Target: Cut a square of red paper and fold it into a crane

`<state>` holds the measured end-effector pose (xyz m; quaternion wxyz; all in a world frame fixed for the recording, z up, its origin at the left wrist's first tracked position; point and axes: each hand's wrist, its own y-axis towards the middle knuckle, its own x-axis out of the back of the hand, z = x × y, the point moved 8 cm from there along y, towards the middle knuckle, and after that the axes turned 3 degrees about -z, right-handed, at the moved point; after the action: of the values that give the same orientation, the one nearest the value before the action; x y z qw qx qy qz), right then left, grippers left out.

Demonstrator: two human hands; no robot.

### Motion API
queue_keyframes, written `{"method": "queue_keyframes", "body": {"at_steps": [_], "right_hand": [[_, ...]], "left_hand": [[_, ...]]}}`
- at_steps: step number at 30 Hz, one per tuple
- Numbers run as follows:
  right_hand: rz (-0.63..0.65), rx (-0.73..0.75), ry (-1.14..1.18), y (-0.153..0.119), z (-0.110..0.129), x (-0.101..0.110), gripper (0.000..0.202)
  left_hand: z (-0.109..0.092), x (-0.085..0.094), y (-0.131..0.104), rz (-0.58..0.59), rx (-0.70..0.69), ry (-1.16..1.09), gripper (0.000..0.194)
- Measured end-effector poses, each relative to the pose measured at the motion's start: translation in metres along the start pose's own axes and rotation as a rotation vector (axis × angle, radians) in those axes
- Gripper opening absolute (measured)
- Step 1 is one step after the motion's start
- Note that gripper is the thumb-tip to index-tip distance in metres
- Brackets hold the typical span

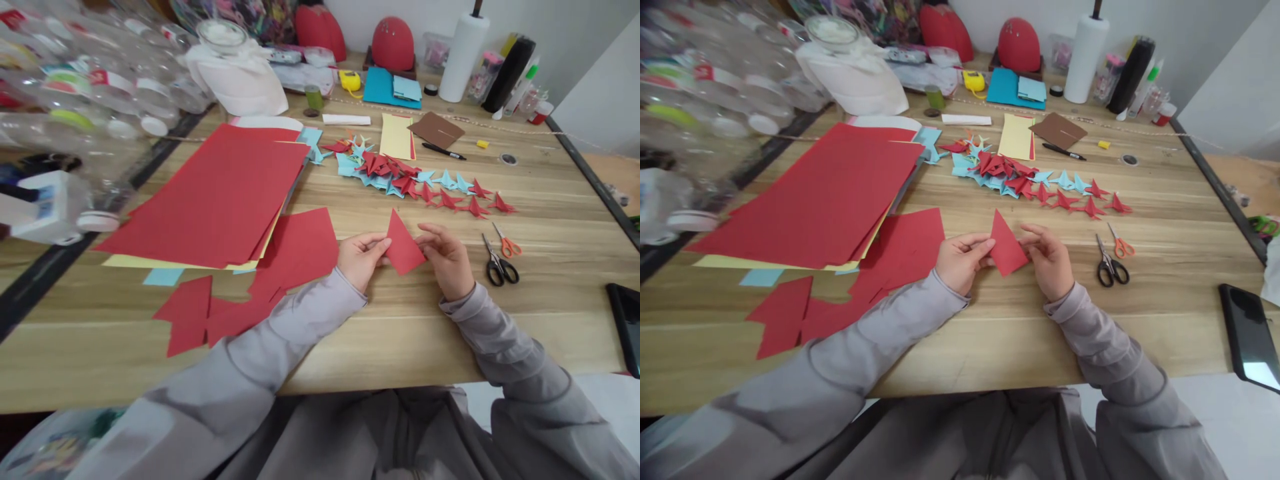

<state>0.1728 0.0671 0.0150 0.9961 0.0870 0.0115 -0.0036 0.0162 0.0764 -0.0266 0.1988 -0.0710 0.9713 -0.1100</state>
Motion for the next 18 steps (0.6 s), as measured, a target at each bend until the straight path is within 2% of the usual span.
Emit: {"method": "queue_keyframes", "body": {"at_steps": [3, 6, 11, 15, 18], "right_hand": [[0.173, 0.282, -0.349, -0.007, 0.017, -0.016, 0.037], [0.248, 0.394, -0.57, -0.013, 0.018, -0.027, 0.037], [0.152, 0.469, -0.657, -0.013, 0.02, -0.022, 0.029], [0.085, 0.519, -0.668, -0.015, 0.026, -0.02, 0.024], [0.038, 0.498, -0.63, -0.015, 0.03, -0.019, 0.017]], "left_hand": [[-0.002, 0.002, 0.003, -0.017, -0.006, -0.059, 0.042], [-0.002, -0.001, 0.003, 0.027, 0.012, -0.076, 0.044], [0.002, -0.007, 0.001, 0.108, 0.062, -0.089, 0.041], [0.003, -0.009, 0.0, 0.126, 0.07, -0.108, 0.039], [0.004, -0.012, -0.001, 0.15, 0.071, -0.101, 0.038]]}}
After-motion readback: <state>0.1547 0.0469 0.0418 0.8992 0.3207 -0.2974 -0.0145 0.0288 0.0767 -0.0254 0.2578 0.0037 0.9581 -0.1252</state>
